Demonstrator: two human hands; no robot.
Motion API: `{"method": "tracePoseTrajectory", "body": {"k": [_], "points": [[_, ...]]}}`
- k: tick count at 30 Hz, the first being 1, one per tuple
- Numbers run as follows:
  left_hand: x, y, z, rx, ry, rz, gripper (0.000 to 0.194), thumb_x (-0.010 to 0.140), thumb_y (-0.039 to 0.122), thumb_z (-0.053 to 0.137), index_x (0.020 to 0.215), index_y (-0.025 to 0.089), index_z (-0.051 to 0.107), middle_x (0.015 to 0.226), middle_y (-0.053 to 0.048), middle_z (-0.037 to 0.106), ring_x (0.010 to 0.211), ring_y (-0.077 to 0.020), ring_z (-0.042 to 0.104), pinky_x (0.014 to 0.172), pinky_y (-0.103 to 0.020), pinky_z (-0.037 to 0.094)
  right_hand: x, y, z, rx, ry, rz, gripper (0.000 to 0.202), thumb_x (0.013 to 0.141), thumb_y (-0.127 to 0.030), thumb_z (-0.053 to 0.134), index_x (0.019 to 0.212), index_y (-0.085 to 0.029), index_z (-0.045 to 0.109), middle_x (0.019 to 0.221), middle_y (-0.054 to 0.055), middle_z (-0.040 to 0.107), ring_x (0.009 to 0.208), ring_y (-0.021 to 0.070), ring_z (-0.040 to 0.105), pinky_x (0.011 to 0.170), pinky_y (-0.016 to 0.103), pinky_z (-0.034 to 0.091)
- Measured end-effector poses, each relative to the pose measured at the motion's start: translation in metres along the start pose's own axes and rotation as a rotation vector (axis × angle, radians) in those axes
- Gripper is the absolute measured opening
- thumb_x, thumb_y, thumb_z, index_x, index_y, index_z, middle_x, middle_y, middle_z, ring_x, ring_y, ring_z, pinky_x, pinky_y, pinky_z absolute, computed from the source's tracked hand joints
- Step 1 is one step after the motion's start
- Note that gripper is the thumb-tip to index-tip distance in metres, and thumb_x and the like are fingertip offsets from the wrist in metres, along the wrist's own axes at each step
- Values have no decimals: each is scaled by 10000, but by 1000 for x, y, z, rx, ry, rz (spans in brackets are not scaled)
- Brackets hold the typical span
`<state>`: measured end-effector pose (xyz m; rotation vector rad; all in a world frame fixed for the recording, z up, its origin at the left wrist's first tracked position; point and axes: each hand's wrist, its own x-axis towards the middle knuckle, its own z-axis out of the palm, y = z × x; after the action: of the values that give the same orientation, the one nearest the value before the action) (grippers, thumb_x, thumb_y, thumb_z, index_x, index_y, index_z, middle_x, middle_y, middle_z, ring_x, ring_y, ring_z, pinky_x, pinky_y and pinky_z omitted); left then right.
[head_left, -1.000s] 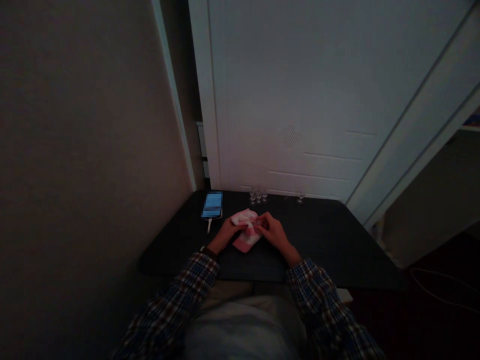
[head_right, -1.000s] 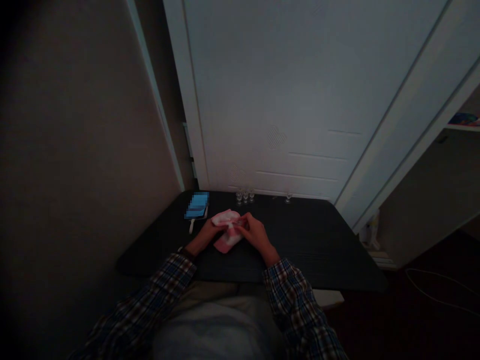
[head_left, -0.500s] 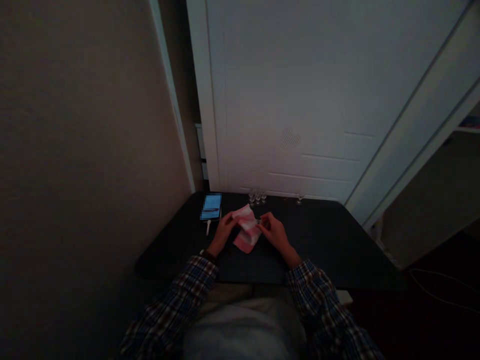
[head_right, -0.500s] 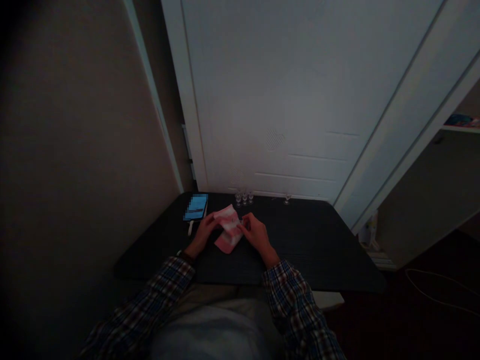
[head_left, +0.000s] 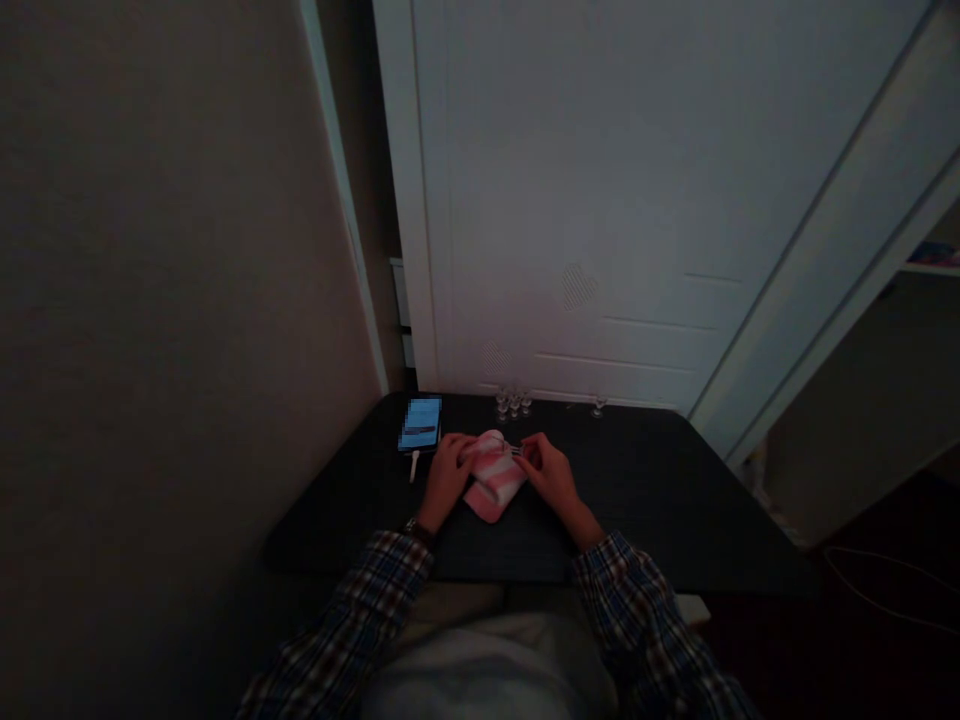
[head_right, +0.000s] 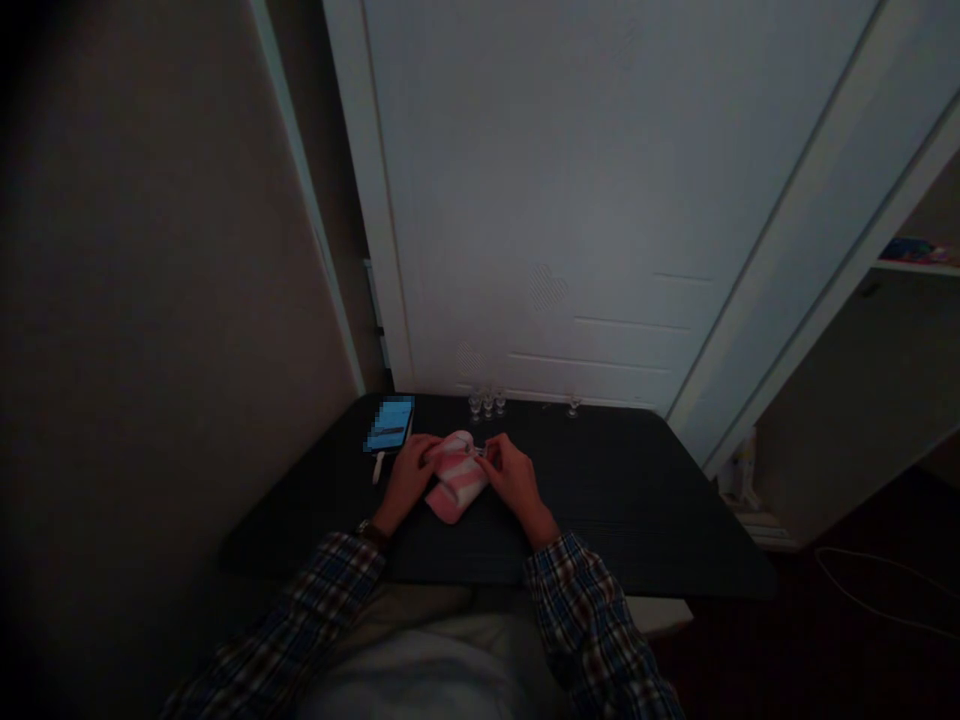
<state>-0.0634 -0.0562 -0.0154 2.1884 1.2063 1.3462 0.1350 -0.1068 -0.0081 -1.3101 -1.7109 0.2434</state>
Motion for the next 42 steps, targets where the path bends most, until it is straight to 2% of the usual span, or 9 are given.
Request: {"method": "tracePoseTrajectory", "body": {"k": [3,6,10,14,21,25,31,36,42], "points": [[0,1,-2,88,56,18,155,787,243,507,837,170,635,944,-70,554,922,-216,521,847,-349,412,0,0,0,1,3,0,281,779,-388,555,982,-200,507,734,-12,575,587,118,505,562,230,388],[0,3,-4,123,93,20,157,794,259,505,808,167,631,876,-63,590,883,-215,534,818,-348,421,0,0,0,14,-2,-15,285,779,-389,555,985,-198,504,732,-16,575,579,112,508,559,225,393],[-1,10,-5,18,-2,-3,223,829,284,460,937,173,622,884,-47,652,790,-183,581,729,-303,451,0,1,1,18,-21,-31,291,771,-393,568,979,-200,505,728,-18,577,573,112,514,547,223,391],[-3,13,-6,-98,-72,-11,268,831,295,463,1016,186,624,995,-46,667,859,-185,605,779,-299,459,0,2,1,13,-20,-26,279,768,-387,573,969,-205,505,722,-20,575,580,115,522,547,223,390],[-2,4,-2,-260,-87,-56,277,829,257,448,1008,170,640,1077,-72,644,998,-200,580,903,-341,422,0,5,2,-22,10,-13,277,760,-400,579,945,-205,510,717,-16,568,599,121,523,565,226,397],[0,4,-2,-354,-90,-58,241,815,272,481,947,168,653,1046,-74,638,994,-196,571,894,-332,427,0,4,2,-46,2,-24,273,758,-404,579,937,-206,516,728,-10,571,609,124,522,569,226,396],[1,4,1,-519,-129,-154,246,773,317,551,944,162,637,1026,-70,622,978,-196,573,862,-318,443,0,1,0,-54,-19,-31,259,767,-396,572,933,-207,510,719,-12,571,595,121,520,557,221,388],[2,3,0,-537,-126,-170,238,759,321,567,915,170,663,1005,-61,631,973,-202,570,872,-322,428,0,2,0,-66,0,-42,258,772,-387,568,947,-207,510,753,-7,577,614,121,524,570,222,393],[1,1,-2,-577,-135,-274,299,754,342,560,959,154,669,1048,-82,655,1005,-230,566,893,-340,409,0,3,1,-44,9,-42,267,760,-378,581,948,-204,509,730,-16,570,595,116,520,564,223,397]]}}
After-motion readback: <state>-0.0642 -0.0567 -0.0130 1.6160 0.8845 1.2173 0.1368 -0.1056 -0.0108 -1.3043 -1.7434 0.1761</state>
